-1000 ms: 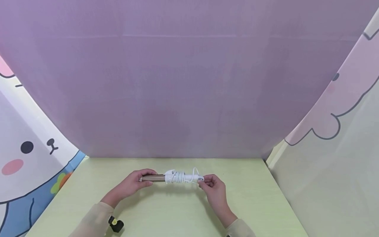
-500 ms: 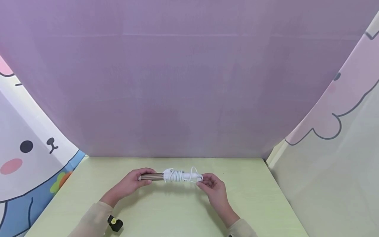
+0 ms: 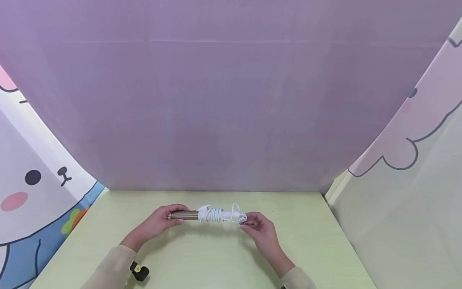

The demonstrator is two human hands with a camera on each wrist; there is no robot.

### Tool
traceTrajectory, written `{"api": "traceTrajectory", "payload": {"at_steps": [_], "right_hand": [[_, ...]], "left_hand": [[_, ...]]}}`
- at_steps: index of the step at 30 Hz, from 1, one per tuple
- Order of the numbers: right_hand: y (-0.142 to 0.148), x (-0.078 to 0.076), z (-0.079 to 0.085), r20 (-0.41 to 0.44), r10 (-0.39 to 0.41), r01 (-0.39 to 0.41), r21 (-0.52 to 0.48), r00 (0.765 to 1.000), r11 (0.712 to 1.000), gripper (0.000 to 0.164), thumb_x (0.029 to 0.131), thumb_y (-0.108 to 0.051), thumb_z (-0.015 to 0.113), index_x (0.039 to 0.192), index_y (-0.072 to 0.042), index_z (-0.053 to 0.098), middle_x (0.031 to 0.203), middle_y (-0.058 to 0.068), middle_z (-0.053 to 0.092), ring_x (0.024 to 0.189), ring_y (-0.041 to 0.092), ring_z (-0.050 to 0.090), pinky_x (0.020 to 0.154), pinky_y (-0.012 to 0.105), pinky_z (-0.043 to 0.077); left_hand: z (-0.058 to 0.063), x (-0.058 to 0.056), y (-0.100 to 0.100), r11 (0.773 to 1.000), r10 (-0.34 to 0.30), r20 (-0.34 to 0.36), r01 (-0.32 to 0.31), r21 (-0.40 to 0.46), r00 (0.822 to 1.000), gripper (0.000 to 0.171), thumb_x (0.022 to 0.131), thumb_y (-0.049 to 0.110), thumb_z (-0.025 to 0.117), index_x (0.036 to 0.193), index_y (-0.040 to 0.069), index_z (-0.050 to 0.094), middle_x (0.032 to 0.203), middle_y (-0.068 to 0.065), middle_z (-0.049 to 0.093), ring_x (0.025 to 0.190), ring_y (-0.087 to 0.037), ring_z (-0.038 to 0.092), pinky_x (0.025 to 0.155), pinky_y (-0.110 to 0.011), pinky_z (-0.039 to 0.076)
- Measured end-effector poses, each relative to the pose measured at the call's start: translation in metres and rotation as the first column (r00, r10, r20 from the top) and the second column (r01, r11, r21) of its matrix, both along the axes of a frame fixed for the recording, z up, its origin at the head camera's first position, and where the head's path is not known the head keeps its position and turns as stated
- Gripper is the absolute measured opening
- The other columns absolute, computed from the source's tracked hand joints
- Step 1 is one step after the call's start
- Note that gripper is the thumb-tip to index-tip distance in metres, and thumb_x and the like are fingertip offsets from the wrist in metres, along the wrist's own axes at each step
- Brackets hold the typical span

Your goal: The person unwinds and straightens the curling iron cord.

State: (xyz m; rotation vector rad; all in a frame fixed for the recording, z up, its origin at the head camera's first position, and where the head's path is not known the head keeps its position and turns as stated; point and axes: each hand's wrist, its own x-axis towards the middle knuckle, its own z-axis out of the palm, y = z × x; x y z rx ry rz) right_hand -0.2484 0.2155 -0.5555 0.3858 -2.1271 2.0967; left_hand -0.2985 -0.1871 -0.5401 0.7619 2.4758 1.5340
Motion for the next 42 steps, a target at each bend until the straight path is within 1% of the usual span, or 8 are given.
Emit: {"api": "traceTrajectory", "payload": {"at_steps": [4,8,11,19,24,30,38,42], "right_hand": [[0.0,-0.001,-0.002,-0.009,-0.011,0.011,-0.005,1.0,1.0,0.034,0.091,0.011,0.083,0.121,0.009,0.068,0.111,0.03,0.075,0.097,0.019,0.077,0.09,0.033,0.063],[-0.002,-0.002,-0.002,-0.026,-0.023,0.023,-0.036,0.999,0.999,0.036,0.09,0.009,0.085,0.12,0.009,0.066,0.113,0.032,0.074,0.097,0.023,0.077,0.089,0.033,0.063],[-0.003,-0.003,-0.002,-0.011,-0.033,0.032,-0.056,0.999,0.998,0.037,0.088,0.009,0.087,0.119,0.009,0.065,0.112,0.032,0.073,0.096,0.024,0.077,0.088,0.034,0.064],[-0.005,-0.004,-0.005,0.035,-0.058,0.059,-0.051,0.998,0.997,0.034,0.086,0.014,0.084,0.112,0.01,0.062,0.104,0.023,0.074,0.091,0.017,0.075,0.085,0.031,0.064],[-0.006,-0.003,-0.004,0.037,-0.064,0.066,-0.047,0.997,0.997,0.034,0.085,0.015,0.084,0.111,0.01,0.063,0.103,0.025,0.074,0.09,0.018,0.075,0.084,0.032,0.064],[-0.008,-0.002,-0.004,0.068,-0.112,0.112,-0.007,0.991,0.994,0.033,0.085,0.013,0.086,0.109,0.008,0.064,0.102,0.024,0.074,0.087,0.017,0.074,0.081,0.029,0.064],[-0.011,-0.004,-0.008,0.063,-0.154,0.154,0.012,0.986,0.988,0.028,0.085,0.013,0.087,0.098,0.006,0.063,0.089,0.013,0.073,0.079,0.015,0.072,0.074,0.03,0.064],[-0.012,-0.004,-0.008,0.052,-0.148,0.148,-0.001,0.988,0.989,0.028,0.086,0.013,0.086,0.098,0.008,0.061,0.088,0.013,0.072,0.078,0.015,0.073,0.074,0.03,0.064]], "left_hand": [[0.001,0.0,0.001,1.0,-0.004,-0.008,0.004,-0.004,1.0,0.034,0.105,0.009,0.077,0.137,0.017,0.073,0.124,-0.001,0.076,0.11,-0.022,0.07,0.094,-0.034,0.055],[0.001,-0.001,0.0,1.0,-0.01,-0.008,0.01,-0.006,1.0,0.035,0.104,0.008,0.078,0.138,0.017,0.074,0.127,-0.002,0.076,0.111,-0.021,0.07,0.095,-0.034,0.055],[0.002,-0.002,0.0,1.0,-0.011,-0.011,0.011,-0.01,1.0,0.035,0.104,0.008,0.078,0.137,0.018,0.074,0.128,-0.002,0.075,0.112,-0.021,0.07,0.095,-0.034,0.056],[0.0,-0.003,0.001,0.999,-0.034,0.003,0.034,0.01,0.999,0.035,0.104,0.006,0.077,0.137,0.018,0.074,0.126,-0.002,0.076,0.111,-0.021,0.071,0.095,-0.034,0.056],[-0.002,-0.003,0.002,0.999,-0.033,0.007,0.033,0.017,0.999,0.035,0.104,0.005,0.078,0.137,0.017,0.075,0.125,-0.002,0.076,0.112,-0.02,0.071,0.096,-0.033,0.056],[-0.003,-0.002,0.001,0.999,-0.039,0.009,0.039,0.022,0.999,0.036,0.103,0.004,0.078,0.137,0.017,0.075,0.125,0.0,0.077,0.113,-0.02,0.071,0.097,-0.033,0.056],[-0.004,-0.003,0.003,0.999,-0.044,0.017,0.043,0.03,0.999,0.036,0.103,0.005,0.078,0.137,0.017,0.074,0.127,-0.001,0.076,0.114,-0.022,0.071,0.098,-0.033,0.055],[-0.006,-0.003,0.003,0.999,-0.035,0.011,0.034,0.031,0.999,0.036,0.103,0.009,0.08,0.137,0.019,0.075,0.127,-0.001,0.076,0.113,-0.022,0.07,0.097,-0.033,0.055]]}}
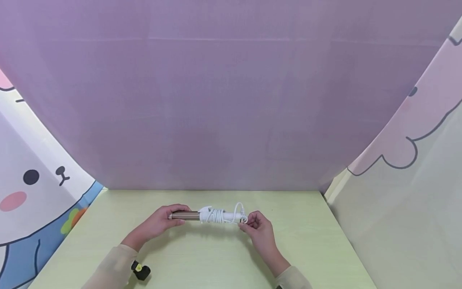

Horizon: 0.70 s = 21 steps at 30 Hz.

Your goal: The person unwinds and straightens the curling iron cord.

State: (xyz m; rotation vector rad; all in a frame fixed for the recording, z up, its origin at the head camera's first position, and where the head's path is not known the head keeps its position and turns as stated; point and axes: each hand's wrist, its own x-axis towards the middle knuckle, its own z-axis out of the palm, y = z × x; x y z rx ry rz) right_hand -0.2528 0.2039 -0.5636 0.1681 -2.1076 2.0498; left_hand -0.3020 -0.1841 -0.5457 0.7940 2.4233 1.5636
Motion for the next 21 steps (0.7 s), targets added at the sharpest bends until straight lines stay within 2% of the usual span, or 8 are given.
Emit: {"api": "traceTrajectory", "payload": {"at_steps": [9,14,17,21], "right_hand": [[0.0003,0.0015,0.0008,-0.003,0.03,-0.03,-0.039,1.0,0.999,0.029,0.089,0.013,0.083,0.102,0.011,0.058,0.095,0.023,0.072,0.082,0.018,0.075,0.076,0.031,0.064],[0.0003,0.0016,0.0017,-0.01,0.05,-0.05,-0.039,0.999,0.998,0.034,0.089,0.014,0.083,0.116,0.01,0.062,0.101,0.03,0.071,0.084,0.018,0.075,0.079,0.031,0.064],[0.0013,0.0014,0.0026,0.002,0.077,-0.077,-0.025,0.997,0.997,0.037,0.09,0.014,0.082,0.123,0.01,0.066,0.103,0.027,0.073,0.086,0.019,0.076,0.08,0.031,0.064],[0.0044,0.0007,0.0034,0.042,0.112,-0.111,-0.006,0.993,0.994,0.032,0.092,0.01,0.081,0.122,0.01,0.069,0.106,0.02,0.076,0.09,0.018,0.076,0.084,0.031,0.064]], "left_hand": [[-0.0005,-0.0011,0.0007,1.0,0.014,-0.011,-0.014,-0.02,1.0,0.035,0.103,0.01,0.079,0.137,0.021,0.075,0.128,-0.001,0.075,0.112,-0.022,0.069,0.096,-0.035,0.054],[-0.0009,-0.001,0.0003,1.0,0.012,-0.018,-0.013,-0.024,1.0,0.036,0.103,0.008,0.079,0.137,0.021,0.075,0.126,0.0,0.075,0.111,-0.021,0.07,0.096,-0.035,0.054],[-0.0005,-0.0004,-0.0003,0.999,0.01,-0.031,-0.011,-0.031,0.999,0.036,0.103,0.007,0.079,0.136,0.021,0.075,0.124,0.001,0.076,0.109,-0.02,0.07,0.096,-0.035,0.054],[-0.0002,0.0004,-0.0012,0.999,0.009,-0.039,-0.01,-0.035,0.999,0.036,0.103,0.007,0.079,0.136,0.021,0.075,0.122,0.002,0.076,0.108,-0.019,0.07,0.095,-0.035,0.054]]}}
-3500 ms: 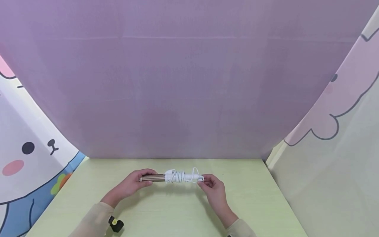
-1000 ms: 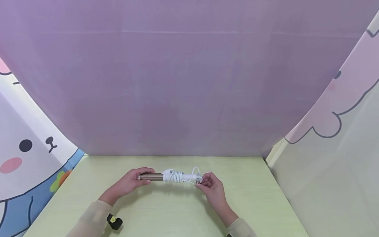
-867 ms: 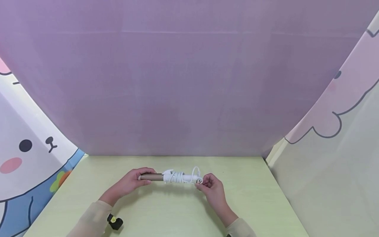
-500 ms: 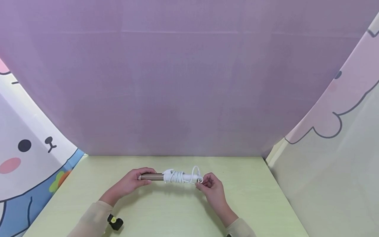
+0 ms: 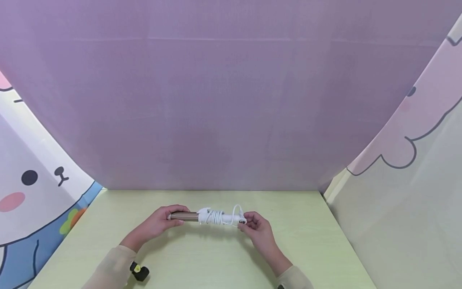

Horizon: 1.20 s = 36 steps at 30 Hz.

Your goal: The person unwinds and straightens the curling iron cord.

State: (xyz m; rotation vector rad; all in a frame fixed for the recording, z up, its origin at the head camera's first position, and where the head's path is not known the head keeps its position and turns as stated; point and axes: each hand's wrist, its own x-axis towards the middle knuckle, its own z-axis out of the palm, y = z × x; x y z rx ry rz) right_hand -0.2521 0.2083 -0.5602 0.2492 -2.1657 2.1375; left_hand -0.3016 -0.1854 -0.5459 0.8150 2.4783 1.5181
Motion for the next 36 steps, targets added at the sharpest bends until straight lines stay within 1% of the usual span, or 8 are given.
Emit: {"api": "traceTrajectory", "payload": {"at_steps": [3,6,8,12,16,23,32,36], "right_hand": [[0.002,0.0,0.001,0.023,0.018,-0.018,0.011,1.0,1.0,0.029,0.096,0.004,0.08,0.122,0.01,0.069,0.108,0.021,0.075,0.091,0.019,0.076,0.086,0.033,0.064],[0.004,0.0,0.004,0.029,0.028,-0.028,0.018,0.999,0.999,0.026,0.101,-0.001,0.077,0.122,0.011,0.069,0.111,0.027,0.074,0.092,0.022,0.077,0.087,0.035,0.064],[0.005,0.0,0.005,0.032,0.022,-0.023,0.024,0.999,0.999,0.024,0.104,-0.004,0.075,0.121,0.01,0.069,0.112,0.029,0.074,0.092,0.023,0.077,0.088,0.036,0.064],[0.006,-0.001,0.006,0.037,-0.01,0.009,0.028,0.999,1.0,0.016,0.106,-0.005,0.072,0.117,0.008,0.072,0.108,0.026,0.075,0.09,0.025,0.076,0.087,0.035,0.064],[0.007,-0.002,0.006,0.032,-0.024,0.023,0.03,0.999,0.999,0.013,0.107,-0.004,0.071,0.113,0.007,0.074,0.105,0.023,0.076,0.088,0.025,0.076,0.085,0.035,0.064],[0.009,-0.003,0.009,0.033,-0.022,0.021,0.052,0.999,0.998,0.015,0.106,-0.005,0.073,0.114,0.007,0.074,0.105,0.022,0.076,0.089,0.022,0.074,0.085,0.034,0.063],[0.008,-0.007,0.012,0.035,-0.039,0.036,0.069,0.999,0.997,0.015,0.104,-0.005,0.075,0.113,0.007,0.074,0.099,0.014,0.074,0.086,0.018,0.07,0.081,0.031,0.063],[0.01,-0.01,0.012,0.04,-0.02,0.017,0.085,0.999,0.996,0.017,0.104,-0.007,0.075,0.114,0.008,0.074,0.098,0.009,0.075,0.087,0.018,0.07,0.08,0.031,0.063]], "left_hand": [[0.0,0.0,0.0,1.0,0.0,0.003,0.0,-0.001,1.0,0.036,0.103,0.007,0.079,0.135,0.021,0.075,0.122,0.002,0.076,0.108,-0.019,0.07,0.095,-0.035,0.054],[0.0,0.001,0.001,1.0,0.001,-0.001,-0.001,-0.008,1.0,0.035,0.103,0.008,0.079,0.135,0.022,0.075,0.123,0.003,0.076,0.11,-0.019,0.069,0.096,-0.035,0.054],[0.001,0.001,0.001,1.0,0.001,-0.004,-0.001,-0.012,1.0,0.036,0.103,0.008,0.079,0.136,0.022,0.075,0.123,0.003,0.076,0.11,-0.019,0.069,0.097,-0.036,0.054],[0.002,0.002,0.002,1.0,-0.003,-0.006,0.002,-0.011,1.0,0.036,0.103,0.007,0.079,0.136,0.021,0.075,0.123,0.002,0.076,0.11,-0.019,0.07,0.098,-0.036,0.054],[0.002,0.001,0.003,1.0,-0.004,-0.006,0.004,-0.008,1.0,0.037,0.103,0.005,0.078,0.136,0.021,0.075,0.122,0.002,0.076,0.11,-0.019,0.07,0.098,-0.035,0.054],[0.001,0.001,0.003,1.0,-0.004,0.001,0.004,-0.004,1.0,0.036,0.103,0.006,0.078,0.136,0.021,0.075,0.122,0.002,0.076,0.109,-0.02,0.07,0.097,-0.035,0.054],[0.0,0.003,0.005,0.999,-0.019,0.03,0.018,0.03,0.999,0.034,0.103,0.011,0.08,0.136,0.018,0.074,0.122,-0.002,0.076,0.108,-0.022,0.07,0.094,-0.033,0.056],[0.001,0.004,0.006,0.999,-0.019,0.033,0.018,0.035,0.999,0.034,0.102,0.01,0.08,0.135,0.017,0.075,0.122,-0.002,0.076,0.108,-0.021,0.07,0.094,-0.032,0.056]]}}
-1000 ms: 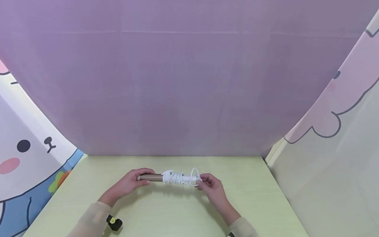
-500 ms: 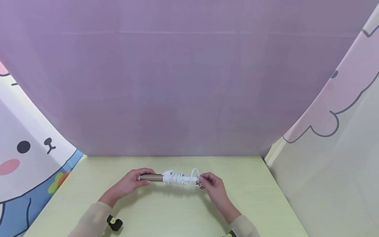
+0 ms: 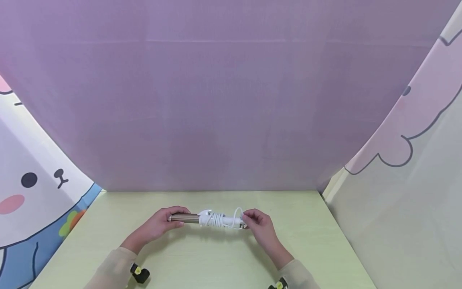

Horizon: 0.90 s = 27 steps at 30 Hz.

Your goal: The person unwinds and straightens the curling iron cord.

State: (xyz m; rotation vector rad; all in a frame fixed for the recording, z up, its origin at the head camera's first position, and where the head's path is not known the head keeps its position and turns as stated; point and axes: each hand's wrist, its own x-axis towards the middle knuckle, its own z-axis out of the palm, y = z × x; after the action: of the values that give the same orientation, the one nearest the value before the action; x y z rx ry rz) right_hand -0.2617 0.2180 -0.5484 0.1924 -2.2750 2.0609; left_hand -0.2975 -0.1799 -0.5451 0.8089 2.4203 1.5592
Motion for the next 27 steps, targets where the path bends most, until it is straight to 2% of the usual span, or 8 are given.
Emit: {"api": "traceTrajectory", "payload": {"at_steps": [6,10,17,22,27], "right_hand": [[0.002,-0.006,0.0,0.075,0.071,-0.071,-0.001,0.995,0.997,0.026,0.104,-0.014,0.078,0.119,0.008,0.075,0.102,0.008,0.076,0.09,0.018,0.071,0.086,0.034,0.063],[0.004,-0.007,0.001,0.087,0.101,-0.101,-0.004,0.991,0.995,0.028,0.103,-0.013,0.078,0.119,0.009,0.074,0.101,0.009,0.076,0.089,0.017,0.071,0.087,0.038,0.063],[0.004,-0.01,-0.001,0.078,0.073,-0.073,-0.003,0.994,0.997,0.023,0.101,-0.01,0.08,0.113,0.008,0.074,0.097,0.008,0.073,0.084,0.017,0.067,0.083,0.039,0.063],[0.001,-0.01,-0.001,0.058,0.044,-0.043,-0.013,0.997,0.999,0.017,0.101,-0.007,0.08,0.11,0.007,0.075,0.095,0.007,0.072,0.083,0.016,0.066,0.08,0.036,0.062],[-0.003,-0.012,0.002,0.026,0.005,-0.005,-0.012,1.0,1.0,0.015,0.101,-0.007,0.081,0.108,0.005,0.076,0.094,0.006,0.072,0.083,0.016,0.065,0.078,0.034,0.061]], "left_hand": [[0.0,0.001,-0.002,1.0,-0.008,-0.002,0.008,-0.001,1.0,0.033,0.103,0.012,0.079,0.135,0.017,0.075,0.122,-0.001,0.076,0.11,-0.021,0.071,0.095,-0.033,0.056],[-0.003,0.001,-0.002,1.0,-0.012,-0.01,0.012,-0.007,1.0,0.035,0.103,0.01,0.079,0.136,0.018,0.074,0.122,-0.001,0.077,0.11,-0.02,0.071,0.096,-0.033,0.056],[-0.005,0.002,-0.002,1.0,0.003,0.01,-0.003,-0.004,1.0,0.037,0.102,0.008,0.079,0.137,0.019,0.076,0.127,-0.001,0.077,0.111,-0.019,0.073,0.097,-0.035,0.056],[-0.005,0.001,-0.002,1.0,0.022,0.008,-0.022,-0.016,1.0,0.033,0.102,0.018,0.082,0.135,0.019,0.077,0.125,0.0,0.078,0.109,-0.019,0.072,0.098,-0.036,0.054],[-0.006,-0.001,-0.004,1.0,0.014,-0.008,-0.014,-0.02,1.0,0.032,0.103,0.025,0.082,0.134,0.02,0.077,0.124,0.002,0.078,0.111,-0.019,0.071,0.099,-0.036,0.054]]}}
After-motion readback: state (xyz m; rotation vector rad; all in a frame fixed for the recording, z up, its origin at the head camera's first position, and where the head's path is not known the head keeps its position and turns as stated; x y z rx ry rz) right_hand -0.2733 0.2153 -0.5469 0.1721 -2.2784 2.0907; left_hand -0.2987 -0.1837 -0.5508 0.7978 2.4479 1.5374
